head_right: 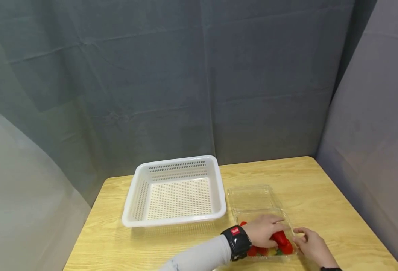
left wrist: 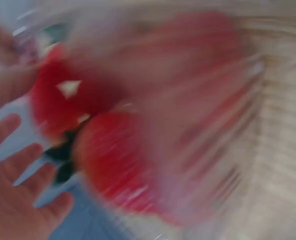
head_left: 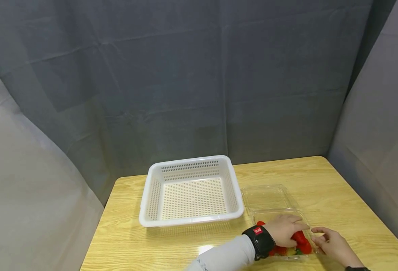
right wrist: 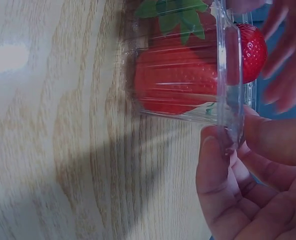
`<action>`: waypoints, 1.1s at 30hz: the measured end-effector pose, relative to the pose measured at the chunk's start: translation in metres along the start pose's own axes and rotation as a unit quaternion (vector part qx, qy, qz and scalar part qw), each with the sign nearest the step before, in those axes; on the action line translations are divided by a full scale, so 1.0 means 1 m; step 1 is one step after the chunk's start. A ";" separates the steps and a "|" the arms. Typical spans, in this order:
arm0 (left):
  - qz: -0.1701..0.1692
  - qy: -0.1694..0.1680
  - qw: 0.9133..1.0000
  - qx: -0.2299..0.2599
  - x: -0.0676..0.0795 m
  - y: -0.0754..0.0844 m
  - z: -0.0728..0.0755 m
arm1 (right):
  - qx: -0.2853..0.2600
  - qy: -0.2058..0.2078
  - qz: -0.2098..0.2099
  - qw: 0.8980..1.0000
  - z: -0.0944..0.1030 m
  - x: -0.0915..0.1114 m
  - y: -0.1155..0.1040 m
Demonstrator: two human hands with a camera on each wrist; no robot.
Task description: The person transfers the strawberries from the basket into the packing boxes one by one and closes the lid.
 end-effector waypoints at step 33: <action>0.332 0.261 0.509 0.750 0.110 -0.019 -0.066 | -0.004 -0.058 0.021 0.998 0.007 -0.010 0.001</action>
Point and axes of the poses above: each hand's wrist, its own x-axis away from the middle knuckle, its own z-axis out of the back of the hand, y = z × x, the point moved 3 cm from there along -x, towards the middle knuckle, and after that the axes turned 2 degrees about -x, right-handed, at the moved point
